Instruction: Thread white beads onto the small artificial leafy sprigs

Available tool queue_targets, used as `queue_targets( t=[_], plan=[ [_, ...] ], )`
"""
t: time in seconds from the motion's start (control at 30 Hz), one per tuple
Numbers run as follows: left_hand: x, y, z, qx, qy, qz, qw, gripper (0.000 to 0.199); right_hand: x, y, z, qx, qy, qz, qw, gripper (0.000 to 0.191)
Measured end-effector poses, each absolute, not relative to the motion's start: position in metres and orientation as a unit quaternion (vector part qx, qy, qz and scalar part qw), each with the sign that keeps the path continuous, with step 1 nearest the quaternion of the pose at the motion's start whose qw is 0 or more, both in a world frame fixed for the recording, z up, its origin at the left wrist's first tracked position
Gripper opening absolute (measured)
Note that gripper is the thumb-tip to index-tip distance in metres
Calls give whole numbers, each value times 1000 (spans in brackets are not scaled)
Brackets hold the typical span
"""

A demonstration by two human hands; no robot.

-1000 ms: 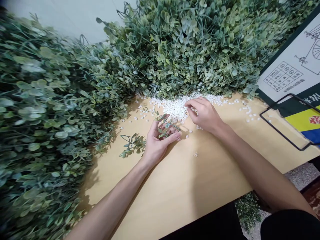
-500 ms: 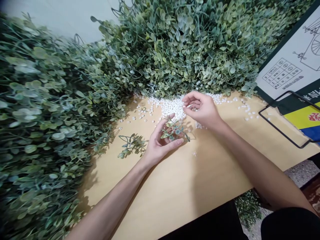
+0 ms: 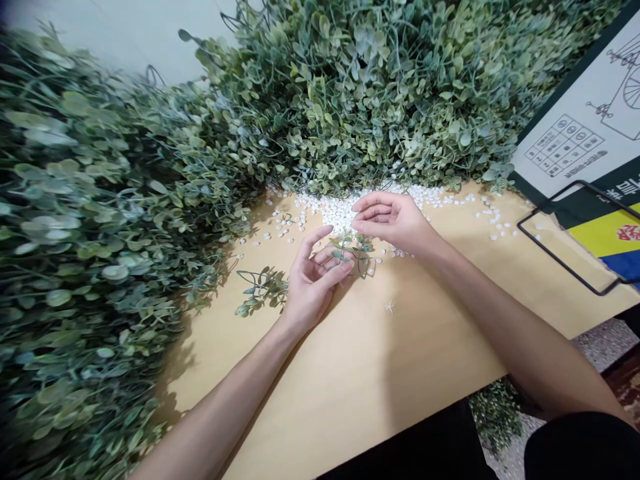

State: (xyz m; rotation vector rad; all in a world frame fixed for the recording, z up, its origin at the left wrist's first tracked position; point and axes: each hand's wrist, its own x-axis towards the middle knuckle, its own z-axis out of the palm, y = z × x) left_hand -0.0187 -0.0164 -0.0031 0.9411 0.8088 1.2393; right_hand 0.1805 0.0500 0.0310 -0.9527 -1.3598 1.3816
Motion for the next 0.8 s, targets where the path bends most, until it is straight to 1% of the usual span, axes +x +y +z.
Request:
queue_targets(
  t=[0.1,0.2,0.3,0.43,0.5,0.53,0.57,0.67,0.7,0.8],
  plan=[
    [-18,-15,-2,367,358,567,645,60,181,53,30,-401,-541,555,489,47],
    [-17,-14,1,343,356,589,639,54,183,56,26,-412,-551,510,516,42],
    [-17,-15,0,365,359,609,606,53,186,60,18,-434,-586,423,538,33],
    [-17,-18,-3,431,370,632,528,49,188,60,12,-471,-674,241,516,17],
    [-17,-20,-4,460,376,646,480,48,186,57,14,-470,-694,188,512,13],
    [-16,-21,-4,473,381,652,454,48,185,55,17,-465,-693,206,512,14],
    [-16,-23,-3,484,387,656,431,47,183,52,20,-455,-686,255,506,16],
    [-14,-25,-2,502,397,658,397,44,178,44,28,-410,-647,461,449,25],
    [-14,-25,-1,503,397,657,397,43,176,42,30,-396,-633,509,428,28],
    [-14,-25,-1,501,403,649,406,43,173,38,32,-378,-601,576,406,35]
  ],
)
